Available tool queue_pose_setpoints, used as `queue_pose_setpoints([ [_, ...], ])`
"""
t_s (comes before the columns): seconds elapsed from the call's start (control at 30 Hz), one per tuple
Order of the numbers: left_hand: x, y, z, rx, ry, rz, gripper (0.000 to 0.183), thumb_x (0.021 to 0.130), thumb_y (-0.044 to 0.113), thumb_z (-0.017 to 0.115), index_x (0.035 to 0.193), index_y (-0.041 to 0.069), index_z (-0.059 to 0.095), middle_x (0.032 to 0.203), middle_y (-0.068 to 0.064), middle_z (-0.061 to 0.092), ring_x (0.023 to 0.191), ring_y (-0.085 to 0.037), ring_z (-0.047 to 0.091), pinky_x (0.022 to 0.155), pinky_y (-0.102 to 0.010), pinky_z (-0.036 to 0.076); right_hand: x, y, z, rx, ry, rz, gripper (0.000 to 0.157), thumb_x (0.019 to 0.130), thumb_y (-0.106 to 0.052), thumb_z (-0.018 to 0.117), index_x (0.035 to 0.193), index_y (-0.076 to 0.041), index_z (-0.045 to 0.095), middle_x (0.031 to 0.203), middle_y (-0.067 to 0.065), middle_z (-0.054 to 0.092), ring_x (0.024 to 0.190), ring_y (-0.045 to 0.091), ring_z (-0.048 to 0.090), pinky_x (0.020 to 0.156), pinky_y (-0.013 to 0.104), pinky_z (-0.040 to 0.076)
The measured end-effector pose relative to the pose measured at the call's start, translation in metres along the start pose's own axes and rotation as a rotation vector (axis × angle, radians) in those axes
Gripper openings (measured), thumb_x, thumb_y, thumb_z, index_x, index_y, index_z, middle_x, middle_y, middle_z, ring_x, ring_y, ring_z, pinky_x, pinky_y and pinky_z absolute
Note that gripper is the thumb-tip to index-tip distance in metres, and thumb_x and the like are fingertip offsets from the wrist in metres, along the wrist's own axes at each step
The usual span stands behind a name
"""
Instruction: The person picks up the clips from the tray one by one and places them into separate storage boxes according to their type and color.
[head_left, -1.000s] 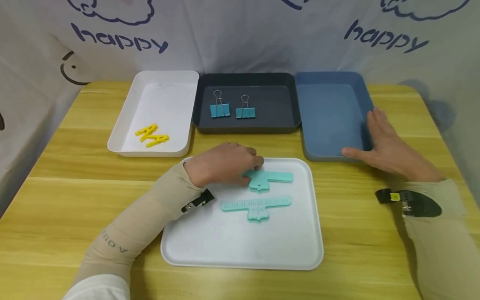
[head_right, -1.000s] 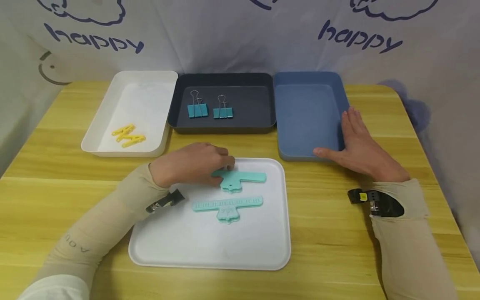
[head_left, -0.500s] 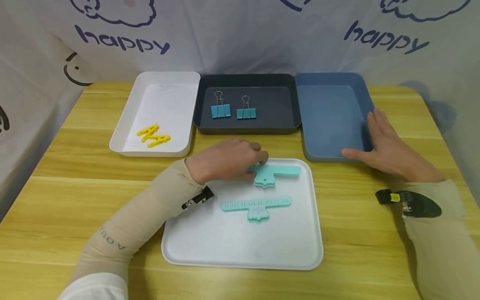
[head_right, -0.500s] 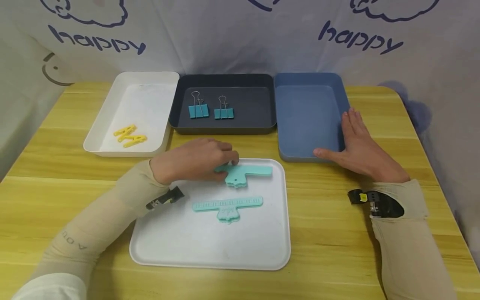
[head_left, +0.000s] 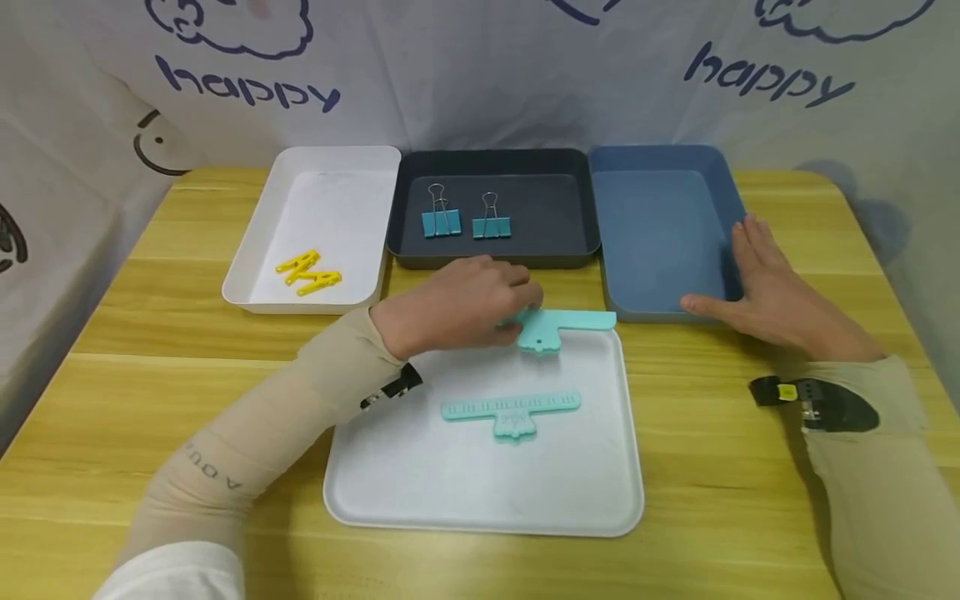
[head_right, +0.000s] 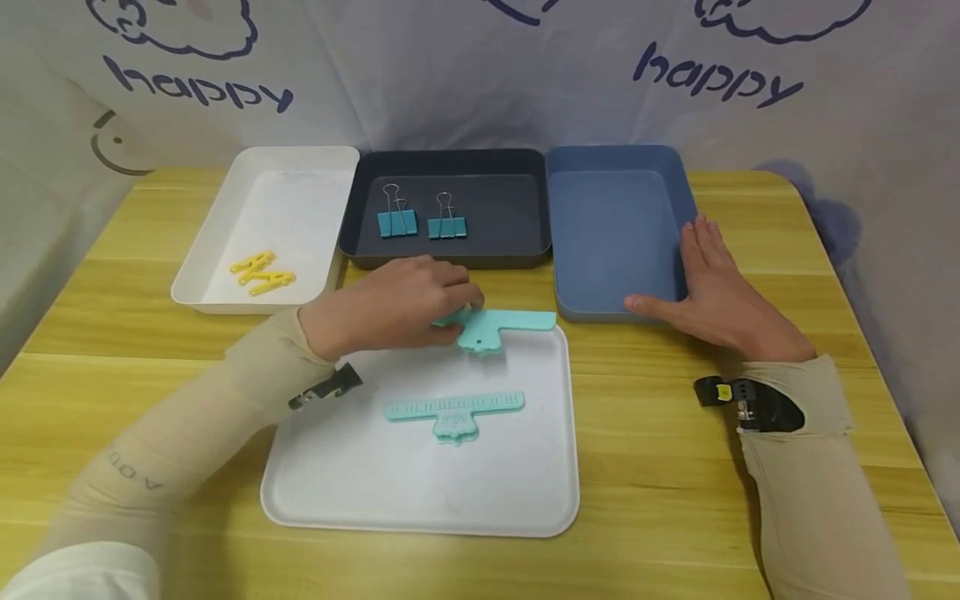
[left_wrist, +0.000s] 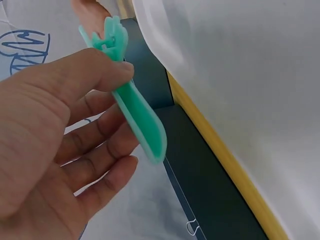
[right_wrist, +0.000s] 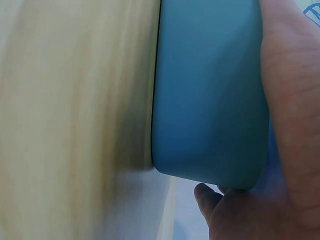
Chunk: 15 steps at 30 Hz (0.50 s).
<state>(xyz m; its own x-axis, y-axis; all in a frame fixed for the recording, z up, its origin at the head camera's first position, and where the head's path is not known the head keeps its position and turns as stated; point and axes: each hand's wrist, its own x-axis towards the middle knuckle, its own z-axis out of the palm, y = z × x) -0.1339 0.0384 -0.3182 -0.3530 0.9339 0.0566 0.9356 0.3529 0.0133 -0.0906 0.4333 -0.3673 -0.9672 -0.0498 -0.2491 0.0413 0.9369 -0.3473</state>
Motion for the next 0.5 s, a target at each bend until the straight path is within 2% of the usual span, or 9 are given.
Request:
queue_pose_setpoints([
  [0.5, 0.001, -0.003, -0.011, -0.028, 0.027, 0.002, 0.023, 0.096, 0.016, 0.071, 0.117, 0.008, 0.071, 0.104, -0.006, 0.074, 0.084, -0.02, 0.066, 0.075, -0.031, 0.056, 0.0, -0.003, 0.0, -0.009, 0.004, 0.01, 0.126, 0.092, -0.073, 0.057, 0.158, -0.003, -0.025, 0.164, 0.009, -0.04, 0.155, 0.037, -0.034, 0.124, 0.073, 0.001],
])
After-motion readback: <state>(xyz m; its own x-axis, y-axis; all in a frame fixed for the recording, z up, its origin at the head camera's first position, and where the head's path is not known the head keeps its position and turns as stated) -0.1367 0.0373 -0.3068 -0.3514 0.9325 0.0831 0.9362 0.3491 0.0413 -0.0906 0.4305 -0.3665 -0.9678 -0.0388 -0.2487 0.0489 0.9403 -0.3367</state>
